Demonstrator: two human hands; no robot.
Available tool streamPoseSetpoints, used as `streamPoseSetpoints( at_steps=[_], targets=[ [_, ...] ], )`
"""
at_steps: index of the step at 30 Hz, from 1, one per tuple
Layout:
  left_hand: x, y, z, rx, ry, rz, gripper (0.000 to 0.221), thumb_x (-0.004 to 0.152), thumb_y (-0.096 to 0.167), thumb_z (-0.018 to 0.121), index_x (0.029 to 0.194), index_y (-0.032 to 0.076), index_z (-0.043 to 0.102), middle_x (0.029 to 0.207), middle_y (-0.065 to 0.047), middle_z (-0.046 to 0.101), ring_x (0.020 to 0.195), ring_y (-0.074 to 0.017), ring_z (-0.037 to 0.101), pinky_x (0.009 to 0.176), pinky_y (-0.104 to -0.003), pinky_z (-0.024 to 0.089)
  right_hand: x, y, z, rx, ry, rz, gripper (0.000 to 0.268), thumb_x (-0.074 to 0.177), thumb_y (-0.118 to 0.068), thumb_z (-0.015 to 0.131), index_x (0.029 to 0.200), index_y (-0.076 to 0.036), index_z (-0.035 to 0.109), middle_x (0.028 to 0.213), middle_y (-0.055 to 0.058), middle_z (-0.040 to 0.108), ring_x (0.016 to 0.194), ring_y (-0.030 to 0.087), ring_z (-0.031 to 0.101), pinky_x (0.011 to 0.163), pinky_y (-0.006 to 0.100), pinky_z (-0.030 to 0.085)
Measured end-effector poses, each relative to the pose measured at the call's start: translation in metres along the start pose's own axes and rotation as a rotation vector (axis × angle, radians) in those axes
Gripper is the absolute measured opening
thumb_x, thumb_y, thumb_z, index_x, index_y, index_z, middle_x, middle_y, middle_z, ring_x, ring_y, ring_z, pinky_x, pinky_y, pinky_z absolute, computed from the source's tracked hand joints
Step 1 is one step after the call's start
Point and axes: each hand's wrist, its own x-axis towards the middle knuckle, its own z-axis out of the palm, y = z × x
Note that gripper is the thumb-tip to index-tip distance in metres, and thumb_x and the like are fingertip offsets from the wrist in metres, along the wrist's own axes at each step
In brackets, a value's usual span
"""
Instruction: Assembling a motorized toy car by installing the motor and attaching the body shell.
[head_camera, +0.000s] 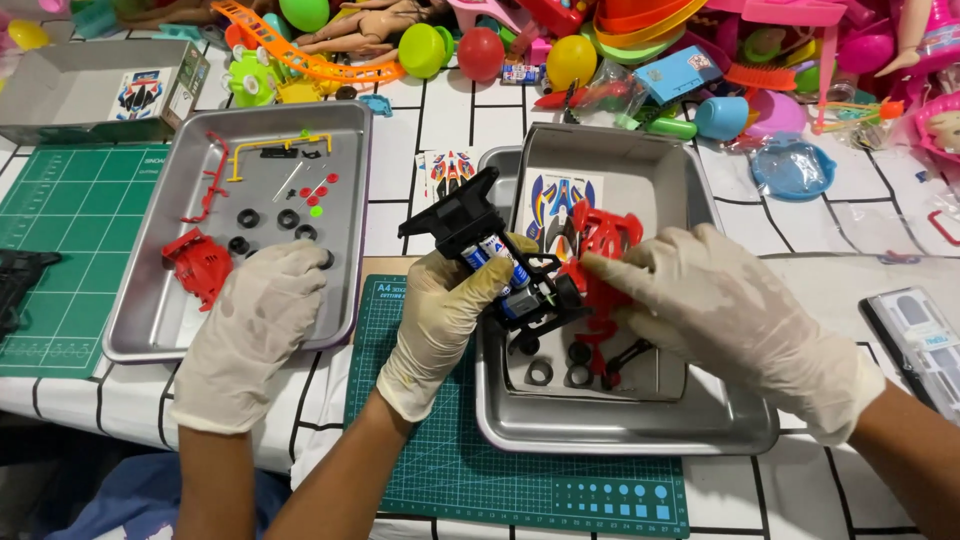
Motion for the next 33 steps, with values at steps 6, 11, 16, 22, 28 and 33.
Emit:
streamPoseSetpoints(
  at_steps=[6,11,16,22,28,33],
  targets=[
    [0.002,0.0,-0.006,0.05,-0.043,0.024,0.034,0.095,0.028,0.07,0.112,-0.001,0.072,0.111,-0.016,0.075,0.102,-0.0281,0.074,0.094,-0.039,0.064,-0.026,0.031,-0.001,0.113,0.348,0.041,0.077,0.092,-0.017,0.076,0.159,-0.013,0.039,0.113,0.019,0.071,0.09,0.035,0.065,0.082,0.047,0.052],
    [0.001,-0.006,-0.007,0.044,-0.048,0.071,0.032,0.096,0.027,0.071,0.113,0.0,0.071,0.112,-0.016,0.075,0.107,-0.0287,0.074,0.099,-0.041,0.063,-0.026,0.029,-0.006,0.05,0.37,0.059,0.067,0.094,-0.013,0.074,0.155,-0.016,0.046,0.11,0.013,0.072,0.09,0.032,0.065,0.081,0.045,0.05],
    [-0.003,-0.007,-0.008,0.083,-0.037,0.096,0.033,0.095,0.029,0.072,0.113,0.002,0.071,0.113,-0.015,0.075,0.107,-0.0278,0.074,0.096,-0.038,0.062,-0.025,0.02,-0.012,0.012,0.4,0.018,0.074,0.091,-0.02,0.079,0.157,-0.021,0.047,0.108,0.011,0.07,0.086,0.033,0.064,0.076,0.045,0.05],
    [-0.006,-0.004,-0.008,0.081,-0.047,0.081,0.032,0.096,0.029,0.072,0.114,0.002,0.071,0.113,-0.016,0.075,0.107,-0.0284,0.074,0.096,-0.039,0.063,-0.022,0.017,-0.01,-0.118,0.313,0.026,0.074,0.089,-0.02,0.076,0.157,-0.022,0.047,0.108,0.009,0.068,0.085,0.027,0.063,0.073,0.042,0.051],
    [-0.006,-0.004,-0.007,0.043,-0.033,0.05,0.032,0.094,0.024,0.074,0.114,-0.001,0.071,0.113,-0.018,0.075,0.108,-0.0322,0.075,0.1,-0.043,0.064,-0.018,0.018,0.0,-0.195,0.135,0.043,0.065,0.087,-0.024,0.067,0.15,-0.028,0.052,0.105,0.001,0.067,0.083,0.026,0.065,0.068,0.041,0.051],
    [-0.006,-0.006,-0.008,0.038,-0.024,0.047,0.032,0.094,0.024,0.073,0.115,-0.001,0.07,0.114,-0.019,0.074,0.109,-0.0325,0.074,0.1,-0.043,0.064,-0.018,0.019,0.0,-0.177,0.16,0.048,0.056,0.092,-0.026,0.065,0.148,-0.027,0.054,0.105,0.001,0.067,0.087,0.026,0.065,0.069,0.041,0.052]
  ],
)
